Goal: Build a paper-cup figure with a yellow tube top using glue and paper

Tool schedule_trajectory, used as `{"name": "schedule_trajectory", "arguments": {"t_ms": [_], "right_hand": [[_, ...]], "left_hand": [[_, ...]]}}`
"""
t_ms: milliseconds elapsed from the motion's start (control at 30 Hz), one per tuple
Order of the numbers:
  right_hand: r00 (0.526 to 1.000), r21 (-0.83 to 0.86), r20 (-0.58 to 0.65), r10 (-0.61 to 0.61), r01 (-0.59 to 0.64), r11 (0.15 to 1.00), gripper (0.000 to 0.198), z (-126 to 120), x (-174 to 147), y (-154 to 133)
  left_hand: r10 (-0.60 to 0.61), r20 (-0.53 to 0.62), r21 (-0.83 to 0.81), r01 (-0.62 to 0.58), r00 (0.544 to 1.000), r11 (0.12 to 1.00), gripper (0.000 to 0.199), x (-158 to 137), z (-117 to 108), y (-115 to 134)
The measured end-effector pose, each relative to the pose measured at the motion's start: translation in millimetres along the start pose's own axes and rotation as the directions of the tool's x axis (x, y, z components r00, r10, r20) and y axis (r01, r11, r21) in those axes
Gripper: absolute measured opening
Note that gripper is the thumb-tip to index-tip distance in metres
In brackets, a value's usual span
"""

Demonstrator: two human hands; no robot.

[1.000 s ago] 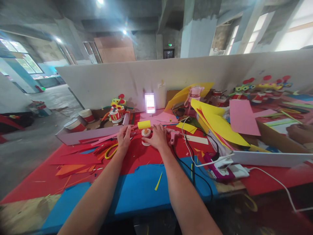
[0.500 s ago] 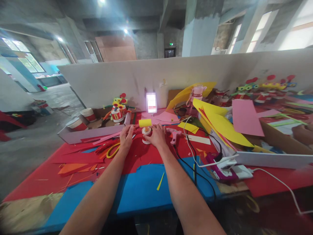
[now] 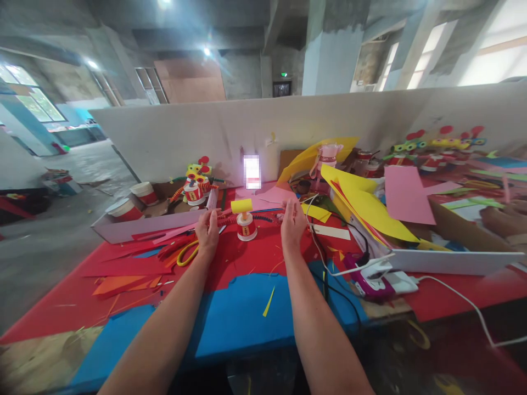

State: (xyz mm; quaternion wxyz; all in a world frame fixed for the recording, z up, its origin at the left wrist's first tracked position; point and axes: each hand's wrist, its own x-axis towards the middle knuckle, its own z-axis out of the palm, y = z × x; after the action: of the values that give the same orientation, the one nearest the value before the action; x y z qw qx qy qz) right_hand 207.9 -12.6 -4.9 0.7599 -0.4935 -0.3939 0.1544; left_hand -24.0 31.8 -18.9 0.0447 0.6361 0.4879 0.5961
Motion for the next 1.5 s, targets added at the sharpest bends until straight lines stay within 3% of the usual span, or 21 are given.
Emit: {"name": "schedule_trajectory", "arguments": {"t_ms": [100,233,433,667,767,867,967,1033,1100,1167,1300,1500], "right_hand": [[0.999,0.001,-0.039,0.032,-0.032,0.999,0.045,-2.4,-6.7,6.1],[0.995,-0.191,0.072,-0.065,0.078,0.979,0.044,-1.3,-18.9,8.5],[0.904,-0.341,0.365,-0.223,0.353,0.872,0.047,11.8,-43.5,5.5],[0.859,-0.344,0.444,-0.255,0.426,0.837,0.047,16.7,-49.1,13.0],[0.849,-0.338,0.461,-0.259,0.438,0.833,0.047,16.3,-49.2,10.8],[0.839,-0.330,0.477,-0.261,0.446,0.832,0.047,17.1,-50.7,7.5],[0.831,-0.322,0.492,-0.259,0.451,0.833,0.048,18.7,-53.0,4.9],[0.828,-0.324,0.502,-0.252,0.450,0.832,0.050,19.8,-54.3,4.3],[0.826,-0.328,0.511,-0.239,0.445,0.833,0.051,20.7,-55.3,4.7],[0.823,-0.328,0.522,-0.224,0.437,0.838,0.052,21.7,-56.1,6.1],[0.816,-0.317,0.541,-0.204,0.423,0.849,0.051,23.4,-57.6,9.4],[0.793,-0.308,0.566,-0.226,0.457,0.835,0.049,22.6,-58.1,11.9]], "left_hand": [[0.006,-0.011,0.016,-0.006,1.000,1.000,0.033,0.2,-1.3,1.7],[0.014,-0.020,0.037,-0.013,1.000,0.999,0.031,-0.3,-2.3,2.8],[-0.037,-0.030,0.085,0.039,0.999,0.996,0.033,2.5,-3.1,-0.2],[-0.059,-0.206,0.155,0.092,0.977,0.984,0.032,13.3,-31.0,-16.7],[-0.007,-0.148,0.224,0.041,0.989,0.974,0.028,10.1,-33.4,-20.8],[0.119,0.037,0.244,-0.124,0.992,0.962,0.023,6.3,-28.0,-18.7],[0.201,0.186,0.218,-0.240,0.962,0.946,0.024,6.1,-27.1,-15.5],[0.162,0.112,0.222,-0.183,0.981,0.958,0.027,9.1,-33.8,-14.7],[0.056,-0.033,0.236,-0.047,0.998,0.971,0.028,14.8,-46.3,-14.1],[-0.061,-0.107,0.239,0.085,0.992,0.967,0.028,23.0,-62.0,-12.7],[-0.170,0.035,0.273,0.154,0.985,0.950,0.029,40.7,-89.9,-7.7],[-0.248,0.349,0.542,0.021,0.904,0.840,0.027,45.0,-100.4,-12.1]]}}
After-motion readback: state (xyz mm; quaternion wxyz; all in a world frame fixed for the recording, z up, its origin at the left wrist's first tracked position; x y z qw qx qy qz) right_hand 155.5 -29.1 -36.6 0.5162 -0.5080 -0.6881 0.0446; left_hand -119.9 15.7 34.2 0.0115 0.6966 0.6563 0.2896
